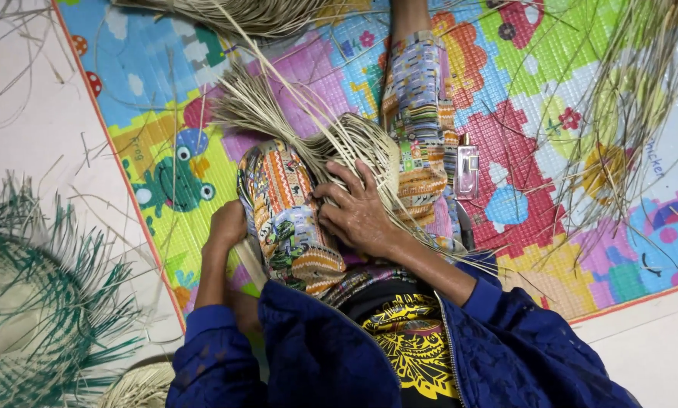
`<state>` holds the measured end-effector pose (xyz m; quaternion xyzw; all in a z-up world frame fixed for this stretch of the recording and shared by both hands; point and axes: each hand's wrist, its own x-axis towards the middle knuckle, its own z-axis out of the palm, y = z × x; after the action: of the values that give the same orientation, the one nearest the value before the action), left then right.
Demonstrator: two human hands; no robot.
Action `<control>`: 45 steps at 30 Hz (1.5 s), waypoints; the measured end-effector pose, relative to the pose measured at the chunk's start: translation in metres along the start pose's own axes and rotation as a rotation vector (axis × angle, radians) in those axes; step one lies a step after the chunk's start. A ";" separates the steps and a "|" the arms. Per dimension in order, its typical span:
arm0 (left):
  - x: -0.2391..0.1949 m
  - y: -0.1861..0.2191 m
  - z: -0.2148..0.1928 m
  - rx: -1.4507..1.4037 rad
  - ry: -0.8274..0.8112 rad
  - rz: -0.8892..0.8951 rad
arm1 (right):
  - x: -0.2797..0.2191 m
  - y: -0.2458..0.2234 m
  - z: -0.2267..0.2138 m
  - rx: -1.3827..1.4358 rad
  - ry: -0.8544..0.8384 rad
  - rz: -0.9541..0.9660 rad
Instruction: A person is sitting on the floor weaving a hat from straw fibers.
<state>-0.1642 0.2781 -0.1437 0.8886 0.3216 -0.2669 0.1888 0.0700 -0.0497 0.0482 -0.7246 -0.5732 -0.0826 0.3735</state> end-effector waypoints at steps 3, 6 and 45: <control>0.028 -0.008 0.019 -0.006 -0.012 0.011 | 0.001 0.000 0.000 -0.001 -0.002 0.022; 0.032 -0.009 0.027 -0.078 -0.003 -0.011 | 0.001 -0.001 0.003 -0.011 0.000 0.017; -0.070 0.288 -0.141 -0.526 0.521 0.580 | -0.025 0.051 -0.067 1.069 0.070 0.969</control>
<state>0.0337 0.1082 0.0559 0.9012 0.1535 0.1191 0.3874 0.1282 -0.1147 0.0590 -0.6126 -0.1372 0.3607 0.6898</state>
